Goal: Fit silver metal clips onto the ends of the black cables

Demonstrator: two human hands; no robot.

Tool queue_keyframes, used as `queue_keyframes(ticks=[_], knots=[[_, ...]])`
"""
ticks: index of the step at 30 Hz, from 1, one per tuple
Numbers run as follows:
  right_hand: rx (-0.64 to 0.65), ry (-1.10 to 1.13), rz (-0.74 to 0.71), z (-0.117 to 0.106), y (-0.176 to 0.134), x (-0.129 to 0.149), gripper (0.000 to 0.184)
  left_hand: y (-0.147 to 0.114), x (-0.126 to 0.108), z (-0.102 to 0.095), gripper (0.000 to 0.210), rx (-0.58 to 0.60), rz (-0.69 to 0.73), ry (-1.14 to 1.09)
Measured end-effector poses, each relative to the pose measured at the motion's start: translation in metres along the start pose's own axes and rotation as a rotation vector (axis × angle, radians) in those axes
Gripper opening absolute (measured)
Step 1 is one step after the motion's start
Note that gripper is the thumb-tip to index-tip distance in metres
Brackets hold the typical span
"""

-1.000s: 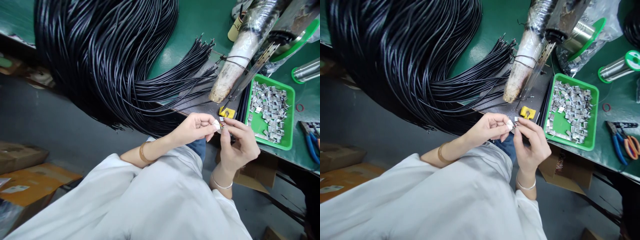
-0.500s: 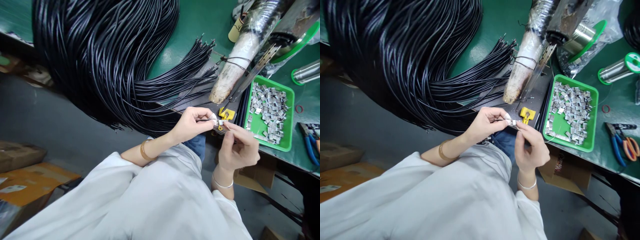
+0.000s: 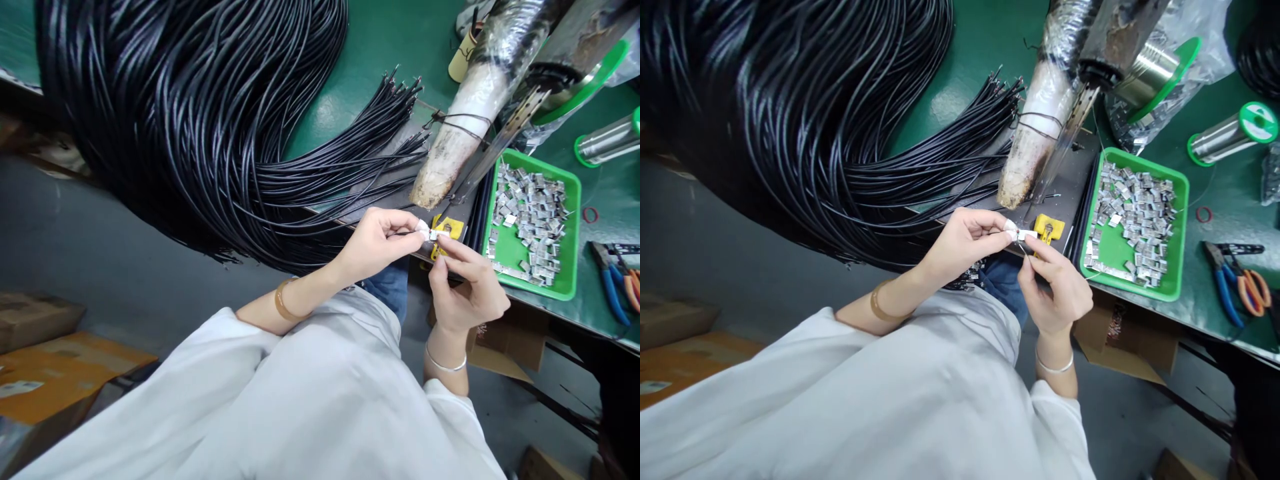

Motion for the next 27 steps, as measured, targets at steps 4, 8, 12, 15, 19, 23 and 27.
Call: queue_keyframes(ticks=[4, 8, 12, 15, 19, 23, 27], knots=[[0.0, 0.004, 0.015, 0.003, 0.003, -0.002, 0.021, 0.001, -0.001, 0.0, 0.01, -0.023, 0.041, 0.063], [0.017, -0.039, 0.062, 0.008, 0.008, -0.003, 0.017, 0.002, -0.002, 0.0, 0.012, -0.069, 0.07, 0.14], [0.006, -0.028, 0.076, 0.01, 0.015, -0.001, 0.017, 0.003, -0.003, 0.001, 0.015, -0.097, 0.085, 0.161], [-0.003, -0.021, 0.071, 0.009, 0.017, 0.002, 0.019, 0.004, -0.005, 0.001, 0.015, -0.087, 0.099, 0.151], [0.004, -0.002, 0.116, 0.009, 0.014, 0.001, 0.015, 0.003, -0.006, 0.001, 0.014, -0.056, 0.093, 0.159], [0.015, -0.01, 0.161, 0.009, 0.013, -0.004, 0.013, 0.002, -0.006, 0.001, 0.014, -0.04, 0.077, 0.198], [0.003, -0.026, 0.111, 0.008, 0.018, 0.0, 0.014, 0.003, -0.009, 0.001, 0.012, -0.05, 0.114, 0.213]])
Point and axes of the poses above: each hand's wrist, its own y-axis towards the middle knuckle, its own z-axis out of the palm, x = y × z, the point moved 6 cm from there along y, towards the middle knuckle, and after that the axes turned 4 degrees about z, right-handed, at the moved point
